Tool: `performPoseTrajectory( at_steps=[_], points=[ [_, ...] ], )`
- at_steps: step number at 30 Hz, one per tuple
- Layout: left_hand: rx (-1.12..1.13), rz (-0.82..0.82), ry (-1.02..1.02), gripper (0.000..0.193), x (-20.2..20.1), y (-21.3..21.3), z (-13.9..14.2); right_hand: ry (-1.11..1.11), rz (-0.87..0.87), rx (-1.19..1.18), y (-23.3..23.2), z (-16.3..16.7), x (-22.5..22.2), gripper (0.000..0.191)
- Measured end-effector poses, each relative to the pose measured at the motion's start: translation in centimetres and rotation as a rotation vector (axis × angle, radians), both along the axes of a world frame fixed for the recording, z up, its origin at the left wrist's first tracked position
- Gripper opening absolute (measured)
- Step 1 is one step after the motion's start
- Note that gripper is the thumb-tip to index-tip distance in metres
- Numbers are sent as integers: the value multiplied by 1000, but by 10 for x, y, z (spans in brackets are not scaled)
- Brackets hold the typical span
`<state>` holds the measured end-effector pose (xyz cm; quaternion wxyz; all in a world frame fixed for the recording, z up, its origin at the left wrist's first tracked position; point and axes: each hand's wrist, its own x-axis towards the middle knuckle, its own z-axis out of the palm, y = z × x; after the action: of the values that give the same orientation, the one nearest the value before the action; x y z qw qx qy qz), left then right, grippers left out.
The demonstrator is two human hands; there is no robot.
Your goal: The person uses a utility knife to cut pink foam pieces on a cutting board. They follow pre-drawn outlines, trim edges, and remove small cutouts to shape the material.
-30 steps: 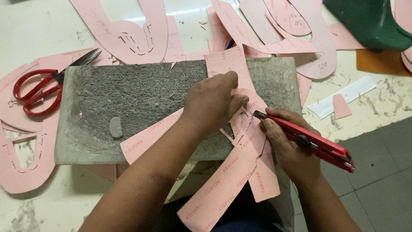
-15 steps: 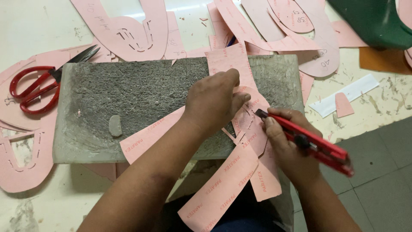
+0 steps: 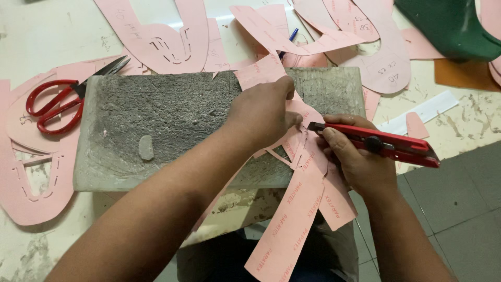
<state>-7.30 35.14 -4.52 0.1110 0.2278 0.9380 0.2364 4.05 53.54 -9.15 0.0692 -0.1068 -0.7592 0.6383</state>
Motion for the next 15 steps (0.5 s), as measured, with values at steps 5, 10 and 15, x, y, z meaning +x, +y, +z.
performPoseTrajectory(
  at_steps=[5, 10, 15],
  points=[
    [52, 9, 30, 42, 6, -3, -9, 64, 9, -136, 1, -12, 3, 27],
    [123, 23, 78, 39, 9, -6, -16, 122, 23, -103, 1, -17, 3, 27],
    [117, 51, 68, 39, 11, -6, -18, 156, 40, -21, -1, -17, 4, 26]
  ],
)
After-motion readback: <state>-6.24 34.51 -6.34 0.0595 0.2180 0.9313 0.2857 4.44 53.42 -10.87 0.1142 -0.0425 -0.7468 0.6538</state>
